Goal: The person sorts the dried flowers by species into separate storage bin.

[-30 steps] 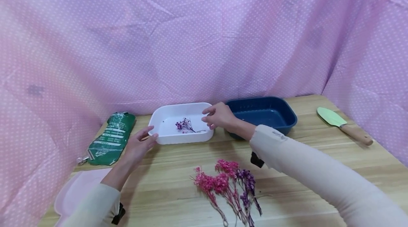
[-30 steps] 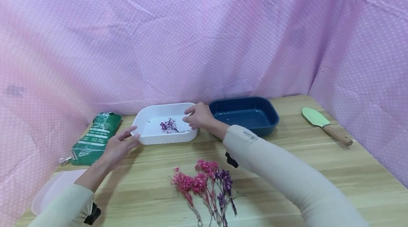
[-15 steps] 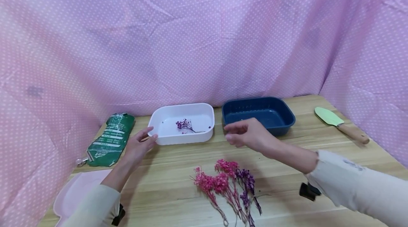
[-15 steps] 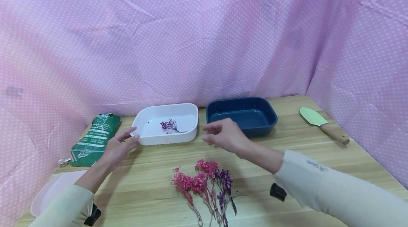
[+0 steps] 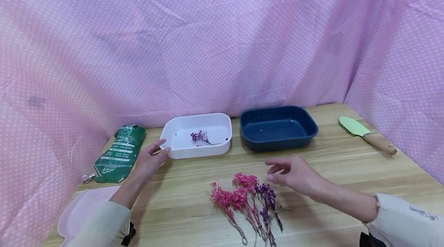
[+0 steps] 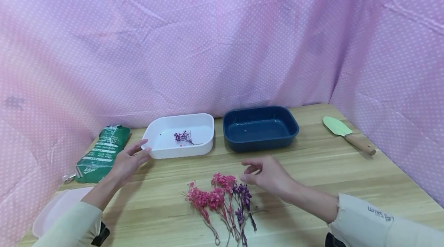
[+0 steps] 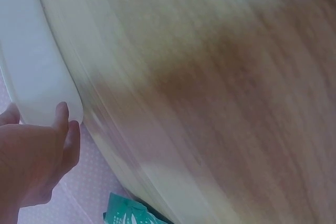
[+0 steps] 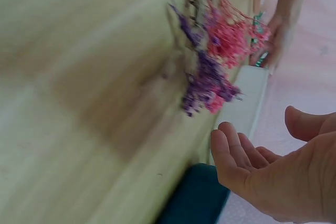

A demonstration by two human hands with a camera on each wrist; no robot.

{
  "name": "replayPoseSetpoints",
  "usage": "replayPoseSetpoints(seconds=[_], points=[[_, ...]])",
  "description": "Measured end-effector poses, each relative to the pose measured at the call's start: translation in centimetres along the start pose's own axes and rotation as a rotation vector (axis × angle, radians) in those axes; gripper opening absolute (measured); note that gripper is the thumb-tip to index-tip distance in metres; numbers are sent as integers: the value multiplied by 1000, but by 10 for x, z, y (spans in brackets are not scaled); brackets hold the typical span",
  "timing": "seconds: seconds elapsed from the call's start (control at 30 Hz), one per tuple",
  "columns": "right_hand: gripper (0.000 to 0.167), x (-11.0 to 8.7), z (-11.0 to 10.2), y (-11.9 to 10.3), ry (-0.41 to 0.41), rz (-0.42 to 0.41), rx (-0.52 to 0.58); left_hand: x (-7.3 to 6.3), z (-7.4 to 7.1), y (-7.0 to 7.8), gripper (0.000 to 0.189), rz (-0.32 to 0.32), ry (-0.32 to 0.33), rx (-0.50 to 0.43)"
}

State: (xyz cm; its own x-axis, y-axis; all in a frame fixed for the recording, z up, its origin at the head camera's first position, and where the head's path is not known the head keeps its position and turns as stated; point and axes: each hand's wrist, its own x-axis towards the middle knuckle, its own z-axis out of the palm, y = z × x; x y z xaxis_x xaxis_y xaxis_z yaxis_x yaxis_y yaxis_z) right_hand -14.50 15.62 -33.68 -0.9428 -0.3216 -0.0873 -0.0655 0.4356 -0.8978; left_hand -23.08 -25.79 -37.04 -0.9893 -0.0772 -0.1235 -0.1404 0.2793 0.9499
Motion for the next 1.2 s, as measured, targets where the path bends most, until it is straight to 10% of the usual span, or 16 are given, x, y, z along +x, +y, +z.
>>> replayPoseSetpoints(seconds=[0.5,0.83,1.2], points=[[68,-13,25,26,-107,39,-188,-1,0,1,62,-16,-8,21],[26,-9,32,30,-116,-86,-277,1,1,3,61,-6,0,-1],[28,-11,35,31,-146,-191,-391,1,-1,1,63,-27,-7,33]])
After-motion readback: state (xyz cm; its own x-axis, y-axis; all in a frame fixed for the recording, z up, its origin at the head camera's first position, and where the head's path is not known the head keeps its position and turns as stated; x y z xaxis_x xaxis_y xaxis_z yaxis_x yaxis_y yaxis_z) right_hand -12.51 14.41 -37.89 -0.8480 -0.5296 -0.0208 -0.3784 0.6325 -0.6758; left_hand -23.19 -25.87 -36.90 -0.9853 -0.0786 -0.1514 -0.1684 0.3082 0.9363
